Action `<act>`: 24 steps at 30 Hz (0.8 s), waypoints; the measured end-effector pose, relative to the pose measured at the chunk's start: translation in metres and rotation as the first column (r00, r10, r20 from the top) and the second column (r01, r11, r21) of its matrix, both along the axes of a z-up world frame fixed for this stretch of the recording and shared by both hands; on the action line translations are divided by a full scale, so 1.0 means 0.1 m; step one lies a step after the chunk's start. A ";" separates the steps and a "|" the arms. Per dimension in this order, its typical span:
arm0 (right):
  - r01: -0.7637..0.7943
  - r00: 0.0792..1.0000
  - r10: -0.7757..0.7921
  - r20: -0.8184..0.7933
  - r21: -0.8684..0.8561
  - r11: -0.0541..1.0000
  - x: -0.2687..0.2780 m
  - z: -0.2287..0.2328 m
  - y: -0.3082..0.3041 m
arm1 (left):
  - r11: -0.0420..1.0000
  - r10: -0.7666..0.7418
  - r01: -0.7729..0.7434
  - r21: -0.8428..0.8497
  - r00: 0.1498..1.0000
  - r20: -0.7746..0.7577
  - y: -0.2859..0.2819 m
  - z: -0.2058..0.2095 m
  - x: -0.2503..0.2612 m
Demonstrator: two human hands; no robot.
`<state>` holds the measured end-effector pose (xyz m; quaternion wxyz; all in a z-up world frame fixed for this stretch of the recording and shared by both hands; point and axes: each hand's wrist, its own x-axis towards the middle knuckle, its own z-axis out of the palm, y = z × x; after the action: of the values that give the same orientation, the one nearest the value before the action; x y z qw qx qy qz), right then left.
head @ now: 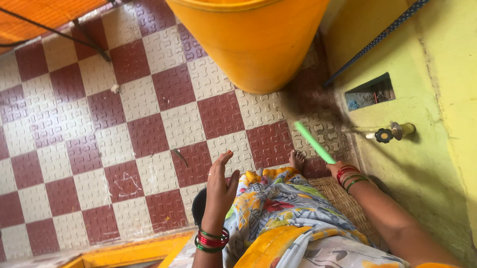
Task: The person sweeps the checkered tiled floor with a broom, moving a bag and a basket out of the way to reach different areas.
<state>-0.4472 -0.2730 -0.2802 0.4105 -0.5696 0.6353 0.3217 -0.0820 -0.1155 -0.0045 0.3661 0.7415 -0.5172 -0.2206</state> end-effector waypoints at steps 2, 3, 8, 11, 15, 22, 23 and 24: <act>-0.090 0.996 0.090 0.004 0.028 0.996 -0.04 0.09 -0.01 | 1.000 0.017 -0.017 0.002 1.000 -0.009 0.02 0.00 0.01; -0.139 0.989 0.139 0.051 -0.011 0.990 -0.15 0.16 0.01 | 1.000 0.024 -0.024 0.003 1.000 -0.013 0.03 0.01 0.03; -0.126 0.992 0.126 0.001 -0.003 0.992 -0.51 0.47 0.22 | 0.994 0.104 -0.102 -0.034 0.994 0.045 0.16 0.08 0.15; -0.343 0.939 0.342 0.031 0.088 0.935 -0.45 0.44 0.40 | 0.985 0.172 -0.169 -0.042 0.983 0.064 0.29 0.10 0.26; -0.331 0.943 0.300 0.147 0.286 0.899 -0.14 0.07 0.63 | 0.972 0.231 -0.228 -0.052 0.971 0.055 0.47 0.04 0.39; -0.811 0.432 0.747 0.505 -0.145 0.567 1.44 -0.32 0.92 | 0.964 0.263 -0.261 -0.057 0.964 0.039 0.72 0.03 0.59; -0.815 0.452 0.753 0.479 -0.122 0.566 1.57 -0.27 0.89 | 0.964 0.262 -0.260 -0.062 0.964 0.037 0.75 0.04 0.63; -0.814 0.473 0.761 0.444 -0.110 0.570 1.65 -0.22 0.83 | 0.965 0.258 -0.255 -0.065 0.966 0.035 0.79 0.05 0.67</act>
<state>-0.2817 -0.1902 -0.3018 0.3815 -0.8293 0.1694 0.3715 -0.0146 -0.0369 0.0002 0.4023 0.7955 -0.4312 -0.1394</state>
